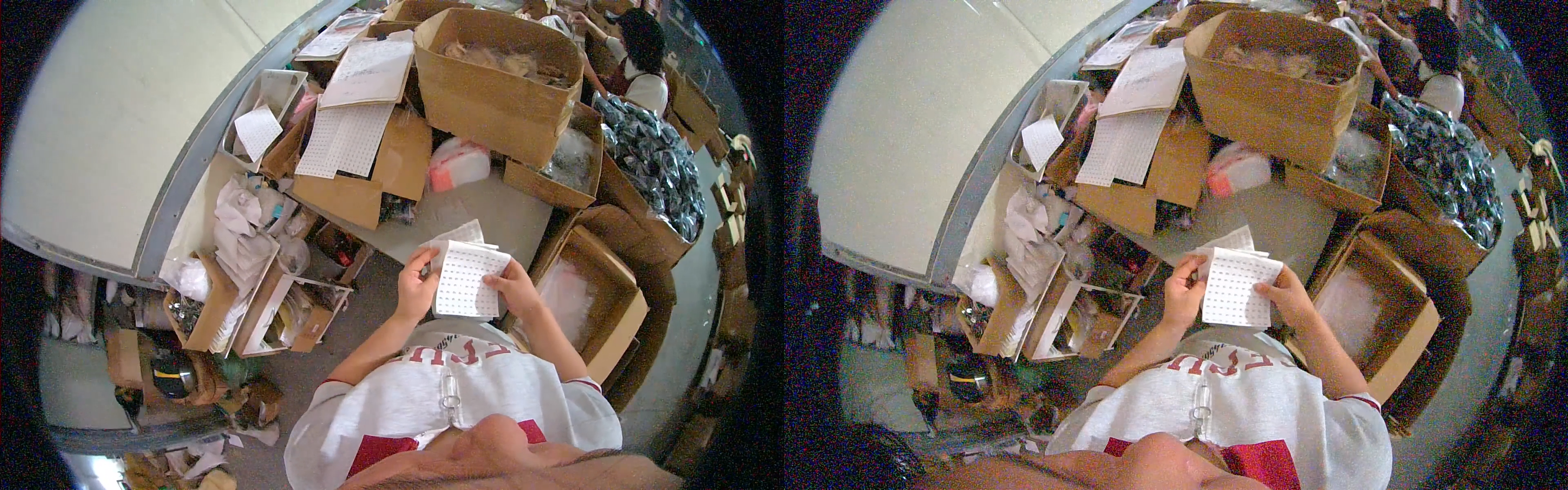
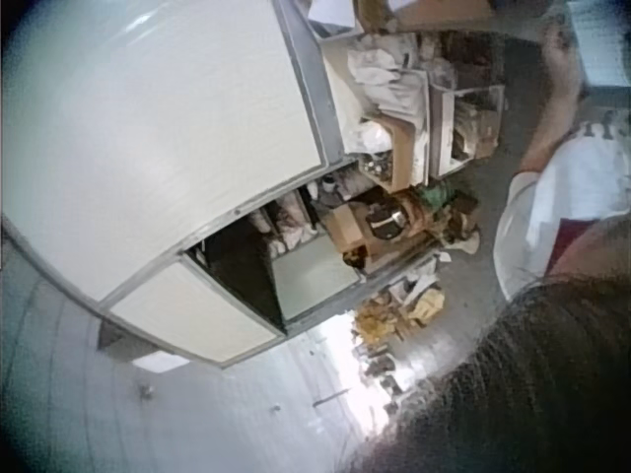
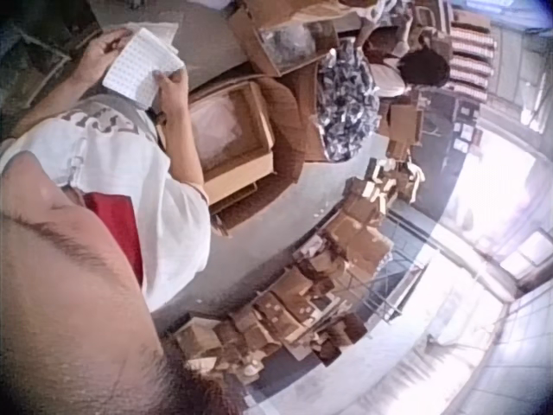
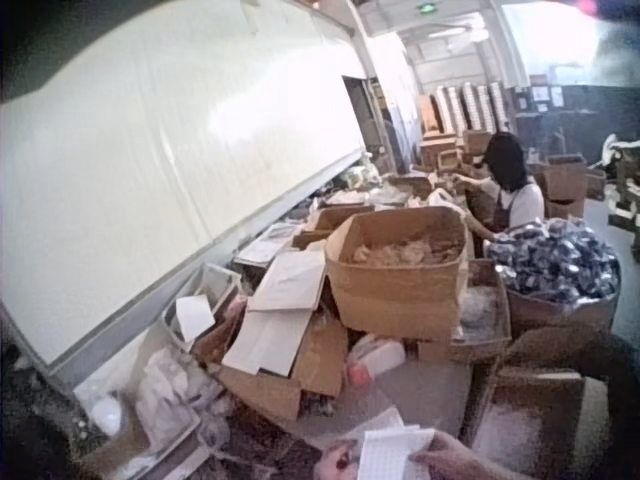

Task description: The person folds sheets of stickers and handles plastic packages on a work table by hand.

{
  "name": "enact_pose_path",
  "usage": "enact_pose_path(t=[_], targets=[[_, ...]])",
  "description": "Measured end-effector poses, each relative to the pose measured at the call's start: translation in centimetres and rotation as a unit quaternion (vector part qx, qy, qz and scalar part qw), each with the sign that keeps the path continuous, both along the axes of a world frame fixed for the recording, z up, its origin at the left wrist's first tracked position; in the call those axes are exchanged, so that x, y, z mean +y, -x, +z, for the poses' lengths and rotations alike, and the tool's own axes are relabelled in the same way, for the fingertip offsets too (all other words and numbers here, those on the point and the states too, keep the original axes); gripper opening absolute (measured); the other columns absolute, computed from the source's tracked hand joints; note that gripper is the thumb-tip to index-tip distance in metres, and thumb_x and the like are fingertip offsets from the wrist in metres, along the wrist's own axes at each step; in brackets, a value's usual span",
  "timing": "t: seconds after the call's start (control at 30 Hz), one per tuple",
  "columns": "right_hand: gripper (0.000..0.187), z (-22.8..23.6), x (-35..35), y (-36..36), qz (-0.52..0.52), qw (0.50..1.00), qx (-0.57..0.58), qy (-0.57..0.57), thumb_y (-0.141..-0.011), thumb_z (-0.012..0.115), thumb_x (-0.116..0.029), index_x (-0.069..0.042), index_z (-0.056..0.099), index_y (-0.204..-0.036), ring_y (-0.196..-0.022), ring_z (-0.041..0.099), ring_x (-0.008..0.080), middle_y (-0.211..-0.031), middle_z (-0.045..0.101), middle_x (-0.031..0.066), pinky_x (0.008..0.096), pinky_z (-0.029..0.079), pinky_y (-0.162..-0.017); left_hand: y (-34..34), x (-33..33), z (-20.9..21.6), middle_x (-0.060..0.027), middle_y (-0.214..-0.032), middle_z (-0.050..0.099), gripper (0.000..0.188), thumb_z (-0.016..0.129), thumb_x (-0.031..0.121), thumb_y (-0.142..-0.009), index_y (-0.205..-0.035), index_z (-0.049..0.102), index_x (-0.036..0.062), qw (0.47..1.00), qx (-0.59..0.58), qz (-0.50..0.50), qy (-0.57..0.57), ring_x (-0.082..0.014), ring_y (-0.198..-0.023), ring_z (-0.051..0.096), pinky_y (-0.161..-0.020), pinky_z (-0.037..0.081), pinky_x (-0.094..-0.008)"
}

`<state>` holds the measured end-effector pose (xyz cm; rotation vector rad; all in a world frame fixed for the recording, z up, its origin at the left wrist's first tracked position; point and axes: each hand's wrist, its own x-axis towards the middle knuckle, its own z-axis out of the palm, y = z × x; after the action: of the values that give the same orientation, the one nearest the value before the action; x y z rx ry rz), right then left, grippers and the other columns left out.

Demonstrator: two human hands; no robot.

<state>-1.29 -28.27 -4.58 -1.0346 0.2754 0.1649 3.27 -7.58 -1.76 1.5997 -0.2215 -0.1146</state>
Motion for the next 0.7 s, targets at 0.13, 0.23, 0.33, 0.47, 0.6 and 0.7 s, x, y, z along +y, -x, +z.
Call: enact_pose_path(t=[0.13,0.23,0.33,0.47,0.6,0.7], targets=[[0.033,-1.4,-2.0,0.5,-0.093,0.991,0.01,0.097,-0.08,0.061,0.004,-0.001,0.053,-0.112,-0.095,0.059,0.0187,-0.105,0.062,0.0084,0.0317,0.048,-0.084,-0.6,-1.2,-0.6,-0.009,-0.127,0.04,0.034,0.059,-0.003,-0.079,-0.112,0.056,0.0003,0.998,-0.051,-0.005,0.027,-0.0188,-0.108,0.05,-0.087,0.045,-0.0292],[0.033,0.0,-5.6,0.5,-0.22,0.959,0.023,0.175,-0.08,0.061,0.003,-0.002,0.053,-0.111,-0.092,0.059,0.0181,-0.101,0.062,0.0069,0.0308,0.048,-0.08,-3.1,-0.4,-2.1,-0.0068,-0.129,0.037,0.034,0.059,-0.002,-0.079,-0.112,0.055,0.0024,0.992,-0.073,-0.034,-0.094,-0.0172,-0.107,0.05,-0.084,0.047,-0.0287],[0.034,1.0,-11.1,-0.6,-0.33,0.929,-0.077,0.148,-0.081,0.059,0.001,-0.001,0.051,-0.114,-0.097,0.055,0.0171,-0.109,0.059,0.0067,0.0307,0.044,-0.086,-6.0,-0.5,-2.7,-0.0123,-0.119,0.045,0.038,0.066,0.001,-0.072,-0.108,0.057,0.0032,0.981,-0.101,-0.059,-0.153,-0.0247,-0.111,0.047,-0.088,0.044,-0.0332],[0.044,1.1,-19.8,-3.7,-0.428,0.841,-0.069,0.323,-0.081,0.059,-0.001,0.002,0.043,-0.122,-0.102,0.053,0.0211,-0.111,0.055,0.0111,0.0336,0.042,-0.089,-10.9,-1.6,-5.5,-0.0179,-0.123,0.046,0.04,0.07,0.014,-0.071,-0.108,0.058,0.0018,0.922,-0.235,-0.05,-0.303,-0.0355,-0.115,0.044,-0.095,0.038,-0.0424],[0.058,1.0,-24.2,-8.3,-0.475,0.703,-0.036,0.528,-0.076,0.062,-0.008,0.0,0.036,-0.127,-0.107,0.053,0.0352,-0.113,0.054,0.0216,0.0398,0.042,-0.091,-15.7,-3.8,-8.0,-0.0242,-0.13,0.042,0.056,0.07,0.022,-0.071,-0.121,0.052,0.003,0.898,-0.207,-0.064,-0.382,-0.0395,-0.122,0.038,-0.1,0.034,-0.0444],[0.063,1.5,-24.6,-10.8,-0.44,0.721,0.033,0.534,-0.075,0.064,-0.011,0.0,0.033,-0.13,-0.107,0.052,0.0418,-0.117,0.051,0.0244,0.0429,0.041,-0.091,-16.7,-6.4,-10.8,-0.0223,-0.129,0.047,0.067,0.07,0.022,-0.071,-0.13,0.044,0.0048,0.882,-0.239,-0.01,-0.406,-0.0356,-0.123,0.041,-0.102,0.033,-0.0405]])
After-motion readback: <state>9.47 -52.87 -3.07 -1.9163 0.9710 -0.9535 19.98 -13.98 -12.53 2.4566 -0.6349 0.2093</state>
